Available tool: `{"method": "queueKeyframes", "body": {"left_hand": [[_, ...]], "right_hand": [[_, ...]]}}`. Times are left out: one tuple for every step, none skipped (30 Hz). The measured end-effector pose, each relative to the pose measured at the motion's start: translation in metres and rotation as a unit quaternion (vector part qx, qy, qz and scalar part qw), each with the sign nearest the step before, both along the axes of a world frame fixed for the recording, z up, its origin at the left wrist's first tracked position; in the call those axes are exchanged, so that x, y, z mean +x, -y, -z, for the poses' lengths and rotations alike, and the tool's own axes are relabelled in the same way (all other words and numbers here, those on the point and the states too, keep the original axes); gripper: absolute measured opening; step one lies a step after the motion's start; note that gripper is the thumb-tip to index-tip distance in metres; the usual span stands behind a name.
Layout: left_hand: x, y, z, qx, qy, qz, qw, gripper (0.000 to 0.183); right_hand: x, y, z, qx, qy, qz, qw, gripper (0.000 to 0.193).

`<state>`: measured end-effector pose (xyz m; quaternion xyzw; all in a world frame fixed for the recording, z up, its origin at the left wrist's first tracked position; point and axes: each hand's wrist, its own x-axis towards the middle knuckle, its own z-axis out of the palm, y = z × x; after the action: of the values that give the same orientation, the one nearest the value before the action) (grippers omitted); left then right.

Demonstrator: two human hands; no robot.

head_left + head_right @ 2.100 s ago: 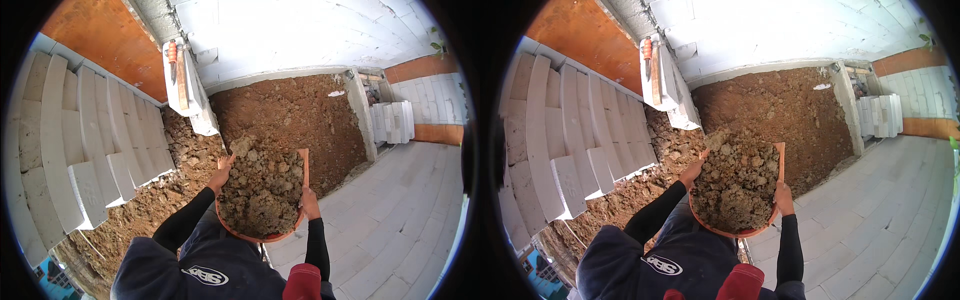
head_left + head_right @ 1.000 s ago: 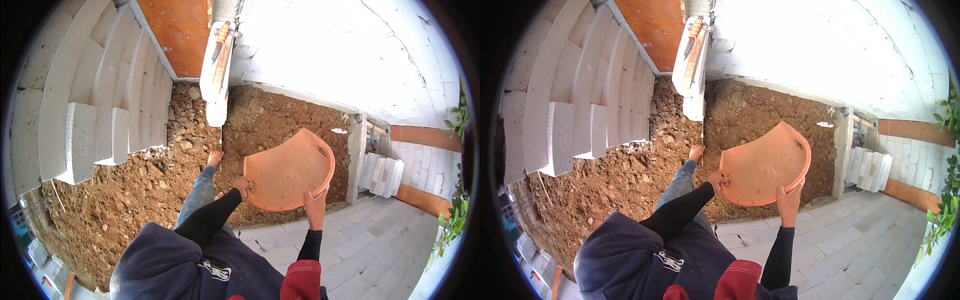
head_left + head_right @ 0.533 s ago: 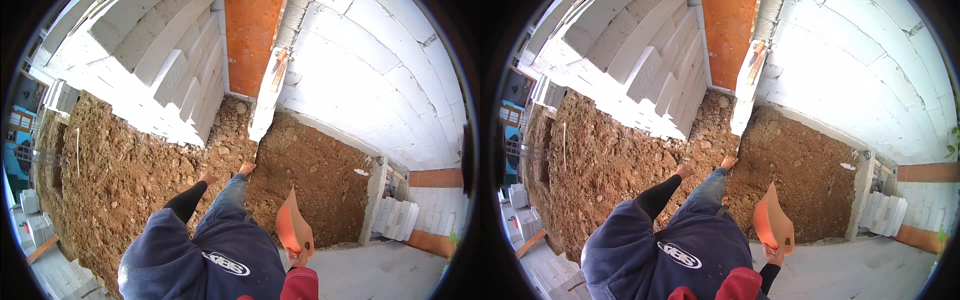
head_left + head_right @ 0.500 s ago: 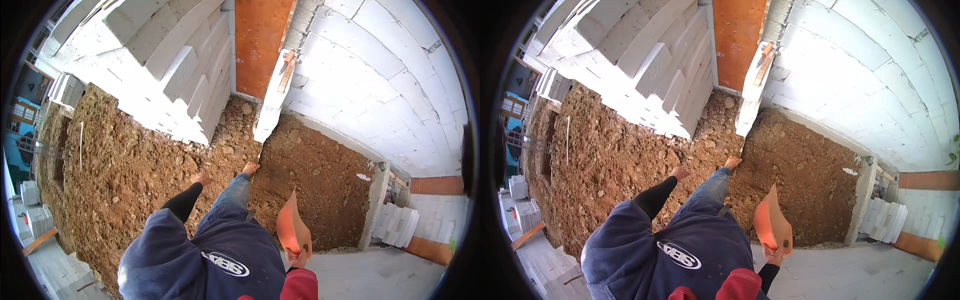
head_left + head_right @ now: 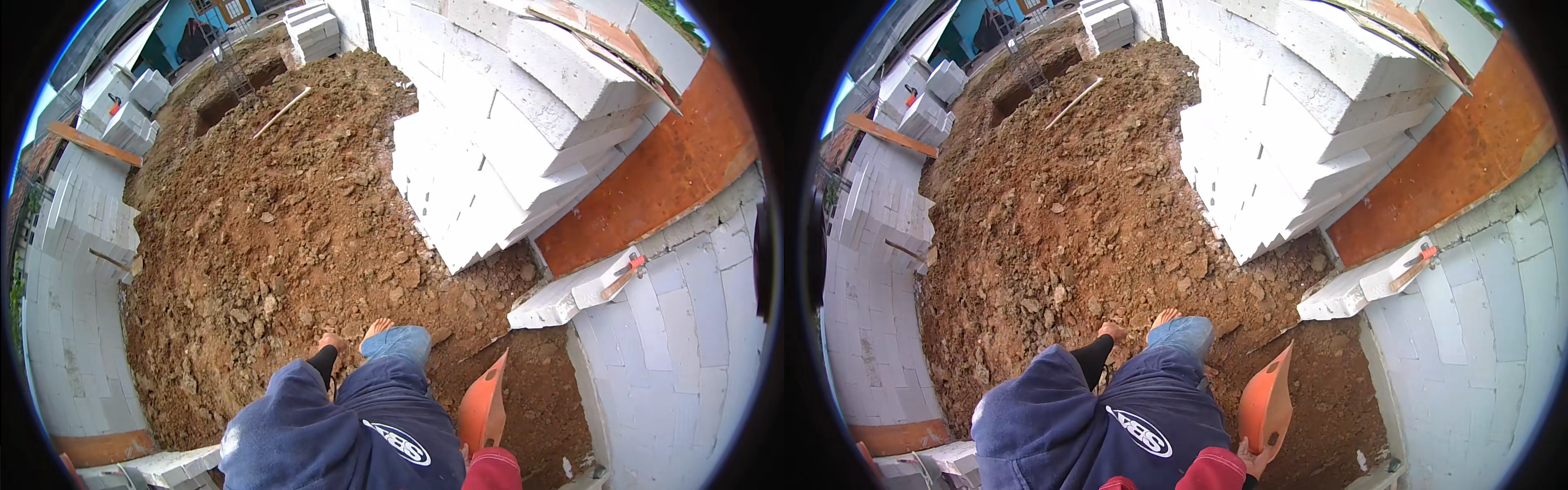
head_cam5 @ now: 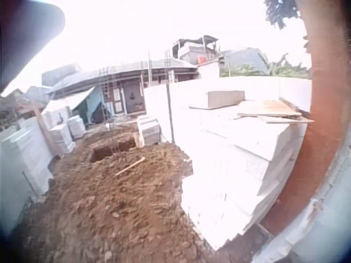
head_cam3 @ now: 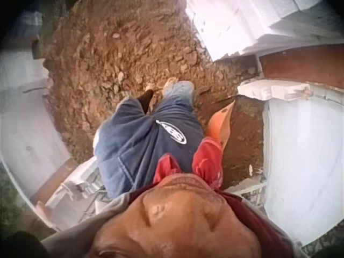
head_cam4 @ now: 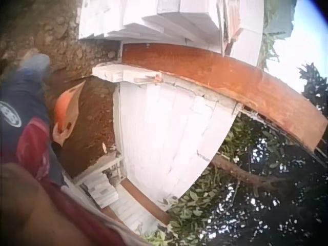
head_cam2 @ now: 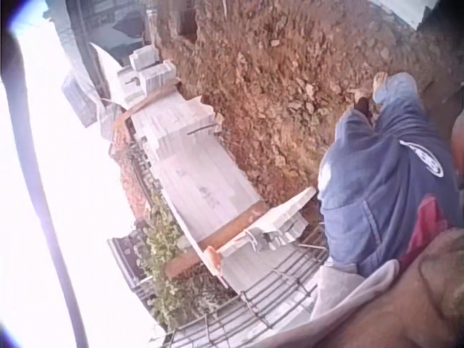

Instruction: The person shovels dirt into a scoop using a hoe, carries the scoop, and dumps the dirt into an excavated section of the construction site.

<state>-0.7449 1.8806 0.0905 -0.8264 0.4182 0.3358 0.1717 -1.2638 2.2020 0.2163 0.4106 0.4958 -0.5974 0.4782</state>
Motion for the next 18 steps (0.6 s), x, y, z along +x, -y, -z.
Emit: {"method": "queueKeyframes", "body": {"left_hand": [[-0.014,0.010,-0.007,-0.028,0.001,0.185,0.982,0.024],[-0.016,0.017,-0.015,-0.056,0.010,0.358,0.932,0.024],[-0.026,0.033,-0.032,-0.103,-0.106,0.142,0.979,0.028],[-0.039,0.055,-0.064,-0.143,-0.217,-0.077,0.963,0.031],[-0.038,0.075,-0.095,-0.146,-0.282,-0.135,0.938,0.028],[-0.031,0.088,-0.116,-0.151,-0.343,-0.192,0.907,0.024],[-0.019,0.095,-0.117,-0.157,-0.338,-0.211,0.904,0.024],[-0.008,0.105,-0.114,-0.207,-0.374,-0.234,0.873,0.020],[0.011,0.115,-0.109,-0.258,-0.406,-0.254,0.839,0.016],[0.033,0.121,-0.105,-0.266,-0.402,-0.266,0.835,0.016],[0.056,0.122,-0.095,-0.249,-0.379,-0.272,0.849,0.014],[0.075,0.128,-0.092,-0.229,-0.362,-0.272,0.862,0.013],[0.100,0.128,-0.088,-0.177,-0.375,-0.310,0.855,0.014],[0.130,0.121,-0.074,-0.187,-0.335,-0.294,0.875,0.016],[0.159,0.115,-0.058,-0.195,-0.295,-0.278,0.893,0.019],[0.196,0.104,-0.033,-0.185,-0.248,-0.232,0.922,0.024],[0.245,0.085,-0.002,-0.154,-0.168,-0.029,0.973,0.031],[0.287,0.063,0.025,-0.128,-0.059,0.192,0.971,0.040]], "right_hand": [[-0.002,0.018,0.000,0.009,-0.013,-0.027,1.000,0.038],[0.001,0.037,-0.002,0.017,-0.015,-0.057,0.998,0.038],[0.005,0.058,-0.002,0.023,-0.017,-0.082,0.996,0.038],[0.010,0.076,0.000,0.028,-0.024,-0.097,0.995,0.039],[0.016,0.096,-0.001,0.029,-0.026,-0.119,0.992,0.039],[0.023,0.117,-0.001,0.029,-0.025,-0.141,0.989,0.039],[0.032,0.140,0.000,0.029,-0.023,-0.167,0.985,0.040],[0.043,0.161,0.001,0.029,-0.019,-0.189,0.981,0.040],[0.054,0.184,0.002,0.029,-0.016,-0.210,0.977,0.040],[0.067,0.206,0.003,0.029,-0.014,-0.228,0.973,0.041],[0.081,0.229,0.004,0.029,-0.016,-0.245,0.969,0.041],[0.093,0.249,0.005,0.028,-0.019,-0.258,0.966,0.042],[0.108,0.268,0.005,0.027,-0.020,-0.268,0.963,0.042],[0.125,0.289,0.005,0.027,-0.021,-0.280,0.959,0.042],[0.142,0.308,0.004,0.027,-0.021,-0.292,0.956,0.043],[0.160,0.327,0.003,0.026,-0.018,-0.310,0.950,0.043],[0.181,0.350,0.004,0.027,-0.012,-0.333,0.942,0.043],[0.200,0.370,0.007,0.028,-0.005,-0.355,0.935,0.044]]}}
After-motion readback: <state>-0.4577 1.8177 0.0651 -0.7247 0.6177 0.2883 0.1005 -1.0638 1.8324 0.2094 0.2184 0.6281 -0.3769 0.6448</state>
